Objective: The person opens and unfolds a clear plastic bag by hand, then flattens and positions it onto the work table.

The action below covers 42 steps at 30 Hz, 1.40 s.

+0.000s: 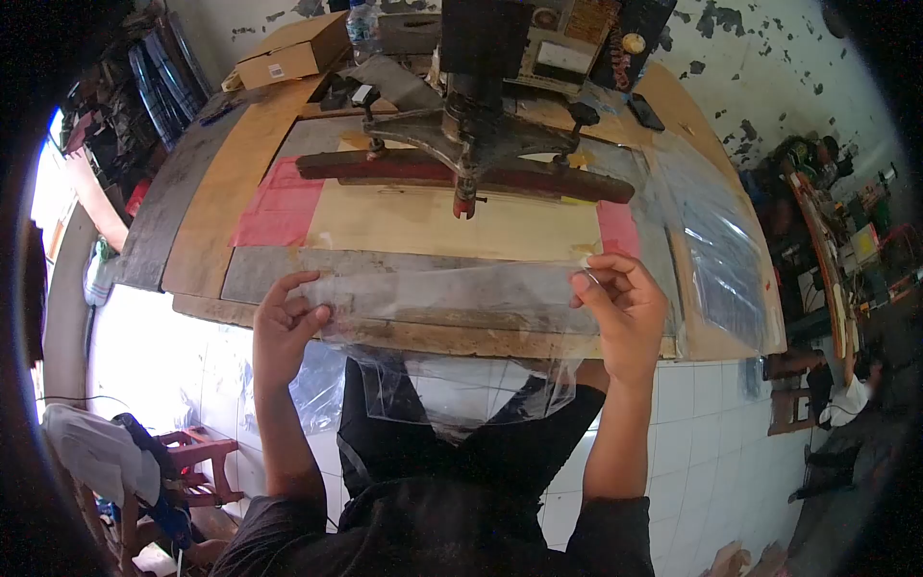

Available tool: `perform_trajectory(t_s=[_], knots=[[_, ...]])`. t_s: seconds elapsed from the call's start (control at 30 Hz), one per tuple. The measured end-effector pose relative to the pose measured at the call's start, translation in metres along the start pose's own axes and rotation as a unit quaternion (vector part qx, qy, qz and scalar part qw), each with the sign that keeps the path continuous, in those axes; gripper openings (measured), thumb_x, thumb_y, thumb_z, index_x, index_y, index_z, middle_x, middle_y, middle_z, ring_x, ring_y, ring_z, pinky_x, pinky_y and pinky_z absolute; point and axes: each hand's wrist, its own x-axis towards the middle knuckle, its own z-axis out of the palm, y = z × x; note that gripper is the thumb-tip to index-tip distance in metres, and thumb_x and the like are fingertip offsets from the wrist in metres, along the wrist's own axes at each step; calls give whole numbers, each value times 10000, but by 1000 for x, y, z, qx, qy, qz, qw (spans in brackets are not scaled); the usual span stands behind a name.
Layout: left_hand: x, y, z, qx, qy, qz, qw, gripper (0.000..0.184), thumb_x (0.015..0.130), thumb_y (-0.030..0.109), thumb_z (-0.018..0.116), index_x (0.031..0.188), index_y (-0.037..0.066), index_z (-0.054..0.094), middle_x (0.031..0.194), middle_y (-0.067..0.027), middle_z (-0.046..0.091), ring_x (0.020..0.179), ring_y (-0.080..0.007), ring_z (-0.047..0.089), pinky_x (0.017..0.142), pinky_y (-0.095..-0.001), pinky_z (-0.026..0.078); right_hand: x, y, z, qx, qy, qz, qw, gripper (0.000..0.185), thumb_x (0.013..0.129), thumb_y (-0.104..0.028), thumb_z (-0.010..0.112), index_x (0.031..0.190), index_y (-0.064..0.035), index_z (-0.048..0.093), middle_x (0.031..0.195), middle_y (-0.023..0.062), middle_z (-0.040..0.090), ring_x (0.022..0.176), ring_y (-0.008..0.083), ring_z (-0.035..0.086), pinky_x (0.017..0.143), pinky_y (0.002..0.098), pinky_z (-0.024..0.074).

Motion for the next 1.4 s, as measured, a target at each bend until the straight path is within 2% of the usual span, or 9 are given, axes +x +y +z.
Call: perform_trajectory(t_s=[0.23,0.3,0.33,0.43,0.57,0.73,0.93,1.13,1.4], knots=[[-15,17,-17,58,-48,-32,997,551,890,-54,810,1405,-3,620,909,-63,746,956,-137,750,847,-289,565,0,-5,5,-26,-36,-18,999,222,935,28,799,1134,34,699,1011,77,737,891,134,695,793,278,561],[-17,24,-35,288,-212,50,932,461,847,42,876,1280,21,721,968,-71,772,994,-168,764,890,-344,582,-3,-10,5,-38,-44,-22,998,220,925,36,806,1120,31,705,1009,76,742,895,134,700,805,274,560],[-21,30,-33,313,-220,50,923,390,820,162,923,1156,32,776,1029,-84,798,1008,-209,776,909,-356,588,-5,-17,7,-42,-70,-20,996,211,910,37,818,1094,30,715,1004,74,746,907,134,708,808,272,560],[-20,34,-12,262,-311,106,908,402,839,218,922,1158,26,771,1086,-103,811,1007,-245,782,907,-354,596,-13,-35,21,-62,-148,-54,986,202,890,35,835,1067,25,738,1003,77,760,919,135,725,796,272,561],[-30,54,55,249,-284,89,922,393,892,258,884,1169,8,761,1005,-129,809,938,-283,789,844,-378,594,-20,-56,52,-106,-274,-124,948,209,892,13,840,1089,3,772,1040,91,786,894,143,742,741,280,563],[-29,49,86,231,-242,92,938,345,909,240,863,1142,4,766,952,-152,802,896,-326,780,808,-402,577,-29,-53,65,-119,-277,-113,947,278,886,-11,854,1152,-35,775,1007,85,797,891,147,747,736,284,555],[-30,35,87,168,-232,88,954,286,910,215,854,1098,12,781,952,-156,804,885,-336,775,812,-406,574,-38,-52,63,-126,-260,32,957,462,845,-16,892,1270,-18,711,958,87,792,896,146,749,846,286,544],[-35,24,81,217,-174,144,950,296,915,218,860,1101,8,767,958,-139,809,916,-307,788,824,-389,582,-41,-41,56,-79,-218,-5,973,451,879,-28,869,1299,-14,706,1000,82,819,929,119,753,844,284,559],[-40,28,87,194,-123,255,939,234,889,146,883,1053,29,762,965,-102,817,895,-286,801,793,-344,592,-56,-53,69,-147,-230,-131,953,401,844,-44,896,1223,-47,765,990,105,824,928,190,785,811,299,590]])
